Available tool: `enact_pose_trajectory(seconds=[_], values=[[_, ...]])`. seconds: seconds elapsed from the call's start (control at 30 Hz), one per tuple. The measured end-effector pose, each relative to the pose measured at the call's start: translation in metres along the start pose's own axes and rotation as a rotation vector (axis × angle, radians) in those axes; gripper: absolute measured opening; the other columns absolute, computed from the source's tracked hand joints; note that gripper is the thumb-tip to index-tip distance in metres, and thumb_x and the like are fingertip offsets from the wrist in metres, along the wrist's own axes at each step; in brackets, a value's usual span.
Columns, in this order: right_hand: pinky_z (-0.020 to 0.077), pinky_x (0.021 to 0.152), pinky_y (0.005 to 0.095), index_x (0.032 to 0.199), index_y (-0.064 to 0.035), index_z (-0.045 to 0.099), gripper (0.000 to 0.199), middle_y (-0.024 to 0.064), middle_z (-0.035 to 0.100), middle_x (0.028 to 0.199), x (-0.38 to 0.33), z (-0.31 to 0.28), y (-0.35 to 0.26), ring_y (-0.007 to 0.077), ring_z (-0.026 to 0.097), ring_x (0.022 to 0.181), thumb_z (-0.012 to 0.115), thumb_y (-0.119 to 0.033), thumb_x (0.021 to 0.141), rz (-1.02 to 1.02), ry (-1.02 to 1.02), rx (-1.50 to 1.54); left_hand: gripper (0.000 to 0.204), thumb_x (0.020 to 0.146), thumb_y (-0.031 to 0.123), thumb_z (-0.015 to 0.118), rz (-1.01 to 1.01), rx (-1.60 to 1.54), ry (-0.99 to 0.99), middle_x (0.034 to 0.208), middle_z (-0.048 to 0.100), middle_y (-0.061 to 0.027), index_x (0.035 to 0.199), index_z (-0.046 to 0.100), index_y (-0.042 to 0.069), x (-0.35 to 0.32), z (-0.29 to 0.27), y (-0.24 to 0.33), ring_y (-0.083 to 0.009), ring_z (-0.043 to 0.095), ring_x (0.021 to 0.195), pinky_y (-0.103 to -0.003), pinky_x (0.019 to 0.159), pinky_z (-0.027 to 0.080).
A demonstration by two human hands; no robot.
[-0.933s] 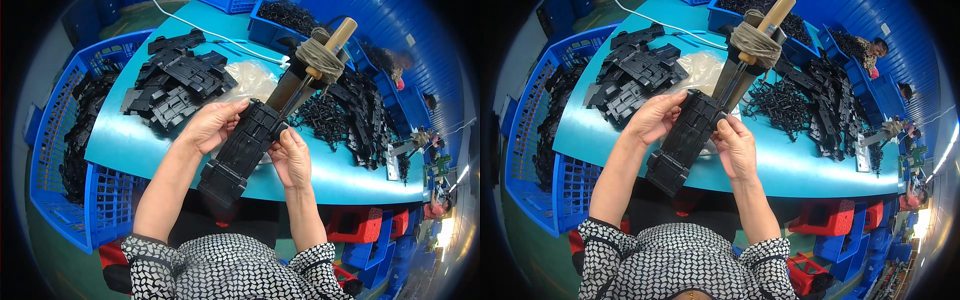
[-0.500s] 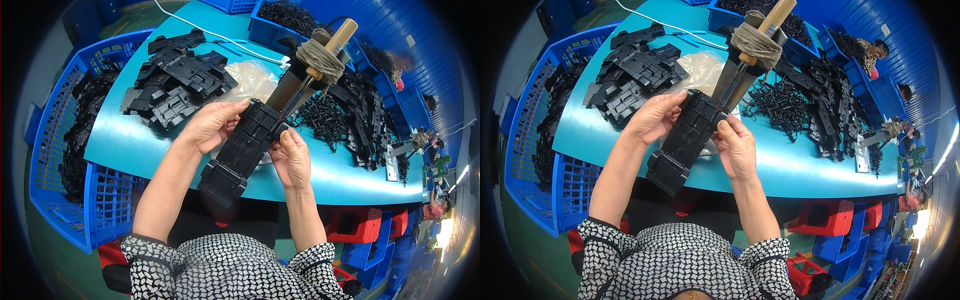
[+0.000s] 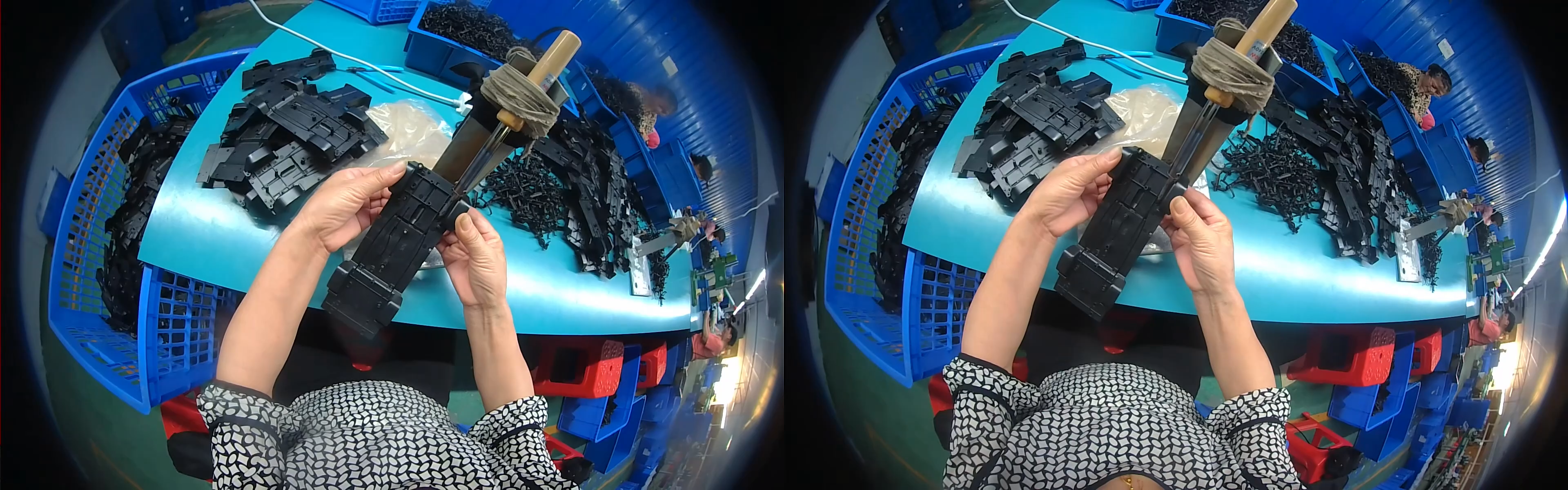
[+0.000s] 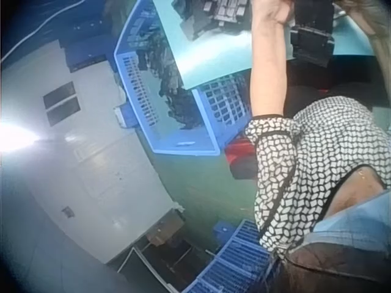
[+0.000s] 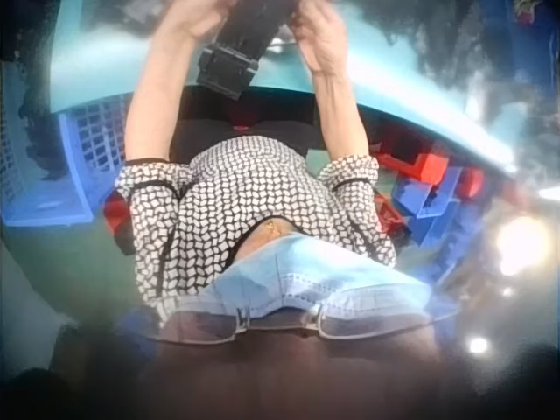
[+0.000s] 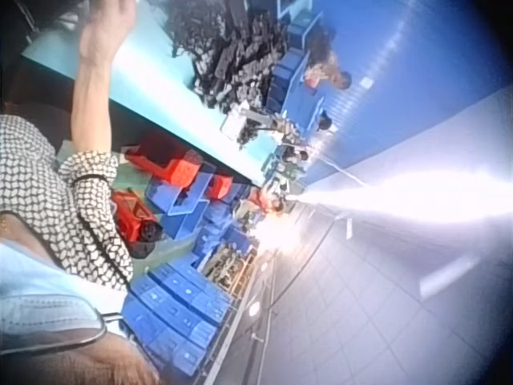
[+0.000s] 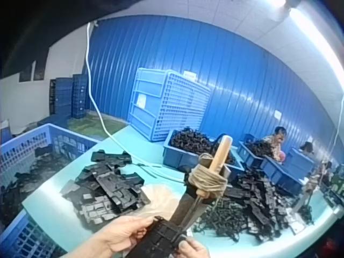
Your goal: Manually assemble plastic toy components by fitting them together at a factory workbench.
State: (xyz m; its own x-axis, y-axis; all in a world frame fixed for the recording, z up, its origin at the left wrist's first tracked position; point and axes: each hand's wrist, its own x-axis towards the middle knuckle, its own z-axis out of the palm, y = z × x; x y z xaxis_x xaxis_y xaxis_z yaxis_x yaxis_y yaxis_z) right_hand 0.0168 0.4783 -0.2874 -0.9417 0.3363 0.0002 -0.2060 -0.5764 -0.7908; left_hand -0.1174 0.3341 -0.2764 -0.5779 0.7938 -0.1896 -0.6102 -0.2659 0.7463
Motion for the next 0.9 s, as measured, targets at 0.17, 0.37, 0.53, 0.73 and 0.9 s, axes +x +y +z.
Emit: enact_pose_trajectory(seconds=[0.17, 0.37, 0.53, 0.73, 0.9], values=[[0.0438, 0.078, 0.028, 0.106, -0.0013, 0.06, 0.026, 0.0045, 0.064, 0.095, -0.0006, -0.0011, -0.0003, 0.0113, 0.056, 0.082, 0.064, -0.014, 0.083, 0.004, 0.005, 0.002, 0.023, 0.081, 0.029, 0.068, -0.005, 0.003, -0.005, 0.069, 0.055, 0.0054, 0.085, 0.063, 0.007, -0.001, 0.001, 0.0001, -0.0007, 0.048, 0.058, -0.014, 0.054, 0.042], [0.044, 0.078, 0.028, 0.106, -0.0008, 0.06, 0.027, 0.0049, 0.064, 0.095, -0.0006, -0.0003, -0.0004, 0.0116, 0.056, 0.082, 0.064, -0.014, 0.083, 0.004, 0.005, 0.003, 0.023, 0.08, 0.028, 0.068, -0.011, -0.002, 0.004, 0.069, 0.054, 0.0057, 0.086, 0.063, 0.006, -0.0027, 0.001, 0.0005, -0.0006, 0.047, 0.058, -0.014, 0.054, 0.041], [0.0439, 0.078, 0.0281, 0.105, -0.0009, 0.06, 0.026, 0.005, 0.064, 0.095, -0.0009, -0.0009, -0.0015, 0.0117, 0.056, 0.082, 0.064, -0.014, 0.083, 0.01, 0.01, 0.001, 0.021, 0.08, 0.026, 0.069, -0.011, -0.035, 0.023, 0.069, 0.054, 0.006, 0.086, 0.063, 0.006, 0.0009, 0.0006, -0.0031, -0.0002, 0.046, 0.059, -0.013, 0.054, 0.04], [0.0439, 0.077, 0.0281, 0.105, -0.0014, 0.059, 0.026, 0.0042, 0.063, 0.092, -0.0005, 0.001, -0.0019, 0.0115, 0.056, 0.08, 0.064, -0.015, 0.083, 0.028, 0.016, 0.003, 0.021, 0.081, 0.025, 0.068, -0.01, -0.045, 0.022, 0.07, 0.054, 0.0056, 0.085, 0.062, 0.006, 0.0019, -0.0023, -0.005, -0.0004, 0.046, 0.059, -0.014, 0.054, 0.04], [0.0445, 0.071, 0.0273, 0.098, -0.0039, 0.058, 0.021, 0.0022, 0.061, 0.085, 0.0002, -0.0042, 0.0043, 0.0114, 0.055, 0.075, 0.064, -0.016, 0.083, 0.078, 0.054, 0.037, 0.022, 0.081, 0.027, 0.068, -0.019, -0.029, 0.016, 0.07, 0.055, 0.0042, 0.084, 0.062, 0.005, -0.0024, -0.004, -0.0033, -0.0014, 0.047, 0.058, -0.015, 0.055, 0.042]])
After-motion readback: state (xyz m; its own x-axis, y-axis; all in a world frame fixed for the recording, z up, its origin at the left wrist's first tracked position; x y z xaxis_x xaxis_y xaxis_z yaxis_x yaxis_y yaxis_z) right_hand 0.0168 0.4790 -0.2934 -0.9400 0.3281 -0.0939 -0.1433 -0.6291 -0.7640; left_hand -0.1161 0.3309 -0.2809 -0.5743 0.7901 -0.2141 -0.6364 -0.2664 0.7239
